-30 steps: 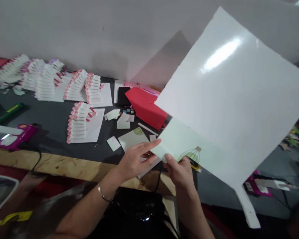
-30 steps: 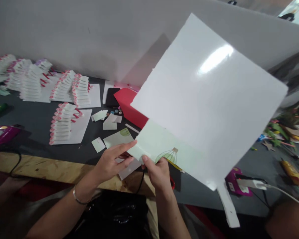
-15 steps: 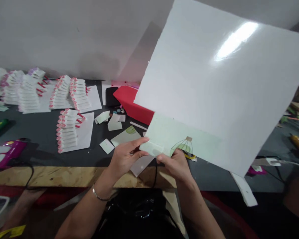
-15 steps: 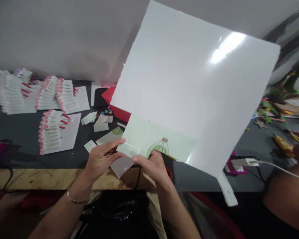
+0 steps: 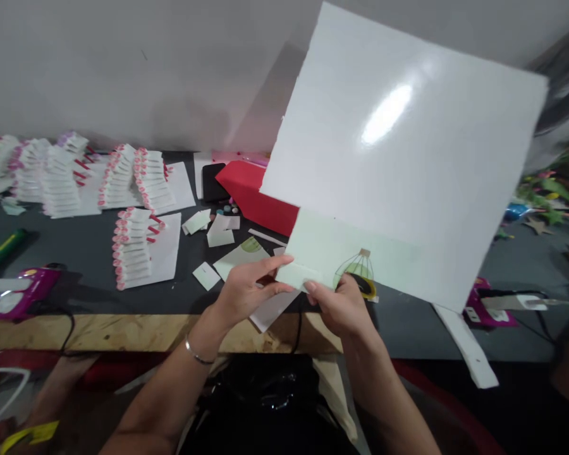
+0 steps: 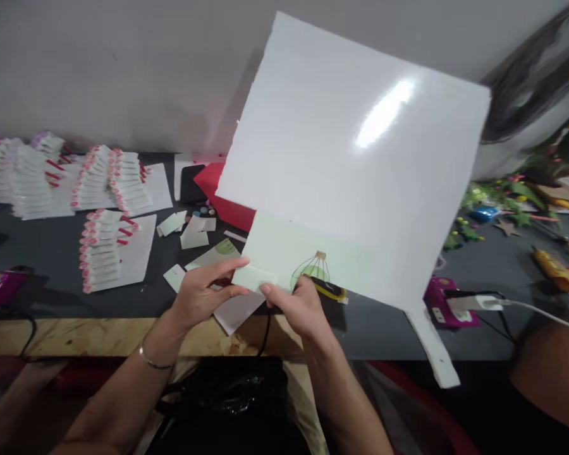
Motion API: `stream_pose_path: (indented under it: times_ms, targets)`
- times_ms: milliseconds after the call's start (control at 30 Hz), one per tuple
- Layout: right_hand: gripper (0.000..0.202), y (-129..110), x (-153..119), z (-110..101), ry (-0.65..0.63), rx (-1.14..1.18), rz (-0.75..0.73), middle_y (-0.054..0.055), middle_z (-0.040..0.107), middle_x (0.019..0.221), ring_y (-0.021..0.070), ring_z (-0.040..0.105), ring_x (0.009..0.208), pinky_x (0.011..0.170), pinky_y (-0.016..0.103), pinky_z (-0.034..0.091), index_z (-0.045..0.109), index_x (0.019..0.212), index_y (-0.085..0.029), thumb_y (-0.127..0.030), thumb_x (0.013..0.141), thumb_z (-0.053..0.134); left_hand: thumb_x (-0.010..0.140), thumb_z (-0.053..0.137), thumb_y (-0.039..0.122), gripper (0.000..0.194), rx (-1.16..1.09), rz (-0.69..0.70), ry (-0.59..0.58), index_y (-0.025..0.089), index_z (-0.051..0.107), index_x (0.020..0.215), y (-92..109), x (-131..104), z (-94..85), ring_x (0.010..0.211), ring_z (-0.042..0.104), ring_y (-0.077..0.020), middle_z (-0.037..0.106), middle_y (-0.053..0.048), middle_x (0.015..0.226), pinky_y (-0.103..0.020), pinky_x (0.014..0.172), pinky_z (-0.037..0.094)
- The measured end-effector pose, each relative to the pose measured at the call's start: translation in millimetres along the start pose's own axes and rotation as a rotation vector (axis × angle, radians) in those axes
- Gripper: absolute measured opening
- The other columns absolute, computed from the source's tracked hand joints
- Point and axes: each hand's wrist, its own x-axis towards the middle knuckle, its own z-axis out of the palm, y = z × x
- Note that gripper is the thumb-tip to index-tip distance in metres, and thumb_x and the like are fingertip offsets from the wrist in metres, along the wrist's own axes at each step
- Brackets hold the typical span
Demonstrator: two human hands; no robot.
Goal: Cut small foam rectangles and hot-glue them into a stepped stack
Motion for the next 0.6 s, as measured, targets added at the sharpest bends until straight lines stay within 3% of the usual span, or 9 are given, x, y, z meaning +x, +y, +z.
stream_pose_path:
  times_ms: [167, 300, 433, 600]
  targets:
    - [0.028, -16, 5, 4, 0.042, 0.158, -0.013, -0.004, 0.057, 0.05, 0.0078, 0.044, 0.042, 0.04, 0.022, 0.036, 0.062, 0.065, -0.017, -0.031, 0.059, 0.085, 0.079, 0.076, 0.029, 0.054, -0.181, -0.049, -0.169, 0.028, 0.063, 0.132, 6, 12, -4.5, 0.085, 0.074, -0.02, 0.078, -0.004, 0.102, -0.033, 0.08, 0.061]
    - [0.029, -26, 6, 4, 0.034, 0.176, -0.011, -0.005, 0.054, 0.048, 0.0073, 0.042, 0.041, 0.04, 0.021, 0.034, 0.06, 0.064, -0.018, -0.03, 0.058, 0.085, 0.078, 0.075, 0.021, 0.054, -0.339, -0.118, -0.177, 0.029, 0.064, 0.13, 16, 17, -6.6, 0.086, 0.074, -0.021, 0.078, -0.002, 0.096, -0.037, 0.087, 0.06]
    - [0.03, -27, 5, 8, 0.066, 0.179, -0.034, -0.006, 0.054, 0.049, 0.0063, 0.04, 0.041, 0.041, 0.021, 0.035, 0.059, 0.064, -0.018, -0.03, 0.058, 0.085, 0.071, 0.081, 0.022, 0.054, -0.467, -0.237, -0.094, 0.027, 0.068, 0.123, 23, 16, -3.7, 0.08, 0.073, -0.0211, 0.078, -0.003, 0.087, -0.035, 0.081, 0.059]
    - [0.027, -19, 1, 18, 0.13, 0.078, -0.116, -0.004, 0.056, 0.051, 0.0082, 0.044, 0.043, 0.043, 0.023, 0.038, 0.059, 0.064, -0.018, -0.033, 0.063, 0.082, 0.062, 0.087, 0.026, 0.044, -0.805, -0.434, 0.197, 0.02, 0.071, 0.103, 21, 1, 25.2, 0.084, 0.069, -0.0187, 0.075, -0.006, 0.096, -0.027, 0.074, 0.054]
